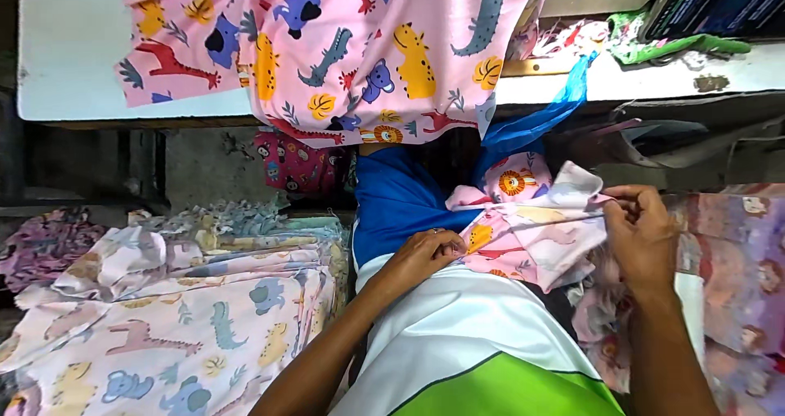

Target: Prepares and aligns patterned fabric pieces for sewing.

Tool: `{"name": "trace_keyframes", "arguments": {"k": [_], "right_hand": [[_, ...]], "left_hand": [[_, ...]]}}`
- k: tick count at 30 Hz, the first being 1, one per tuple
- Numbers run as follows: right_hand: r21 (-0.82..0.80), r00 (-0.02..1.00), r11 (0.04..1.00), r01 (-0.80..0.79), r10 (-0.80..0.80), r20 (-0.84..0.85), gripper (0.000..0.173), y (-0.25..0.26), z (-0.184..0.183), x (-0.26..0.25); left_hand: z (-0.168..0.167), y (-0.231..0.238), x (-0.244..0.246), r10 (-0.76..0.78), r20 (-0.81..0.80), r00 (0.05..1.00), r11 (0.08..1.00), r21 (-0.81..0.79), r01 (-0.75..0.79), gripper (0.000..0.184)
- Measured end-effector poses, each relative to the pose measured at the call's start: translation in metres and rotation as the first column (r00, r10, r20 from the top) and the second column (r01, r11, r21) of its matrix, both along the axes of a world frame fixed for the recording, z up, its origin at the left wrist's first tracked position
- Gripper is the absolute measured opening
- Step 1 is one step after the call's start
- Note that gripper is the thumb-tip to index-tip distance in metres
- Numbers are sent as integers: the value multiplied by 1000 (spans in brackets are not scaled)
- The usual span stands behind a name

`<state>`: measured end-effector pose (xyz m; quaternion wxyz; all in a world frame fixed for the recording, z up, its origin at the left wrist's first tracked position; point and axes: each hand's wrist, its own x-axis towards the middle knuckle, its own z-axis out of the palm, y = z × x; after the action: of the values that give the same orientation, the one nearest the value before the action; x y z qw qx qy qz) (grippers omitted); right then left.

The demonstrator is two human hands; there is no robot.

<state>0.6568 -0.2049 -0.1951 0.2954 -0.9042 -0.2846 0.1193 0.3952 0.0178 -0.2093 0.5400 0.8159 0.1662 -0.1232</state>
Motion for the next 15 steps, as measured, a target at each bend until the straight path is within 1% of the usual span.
{"name": "trace_keyframes", "arguments": {"k": [1,2,3,5,7,9,11,12,13,14,15], "right_hand": [[-100,998,995,-16,22,54,30,-5,0,8],[-149,995,987,-54,65,74,29,-6,1,11],[-153,989,983,-104,118,86,28,-2,3,10],[-100,973,974,-204,213,93,25,16,5,1],[-73,946,946,-316,320,49,23,43,2,-13],[-121,919,912,-392,394,-8,27,73,-4,-29],[-234,914,883,-406,397,-87,39,99,-13,-42],[-279,914,871,-405,385,-126,39,108,-18,-45],[-283,915,871,-402,374,-148,34,114,-22,-44],[-246,918,887,-391,359,-168,26,116,-25,-39],[-171,920,914,-369,331,-211,23,114,-25,-32]], "left_hand": [[1,1,1,-20,-5,1000,1000,21,20,29],[3,1,2,-39,-4,999,998,54,39,33],[5,0,4,-57,11,998,993,99,55,37],[3,-3,10,-97,106,990,979,188,76,39],[-2,-5,18,-152,181,972,974,196,116,34],[-3,-7,24,-181,204,962,974,171,147,30],[-4,-9,26,-182,168,969,974,168,154,28],[-4,-9,26,-178,141,974,975,162,154,28],[-5,-8,25,-175,114,978,975,156,156,28],[-7,-6,25,-177,96,979,975,152,161,29],[-8,-5,24,-188,76,979,973,148,175,29]]}}
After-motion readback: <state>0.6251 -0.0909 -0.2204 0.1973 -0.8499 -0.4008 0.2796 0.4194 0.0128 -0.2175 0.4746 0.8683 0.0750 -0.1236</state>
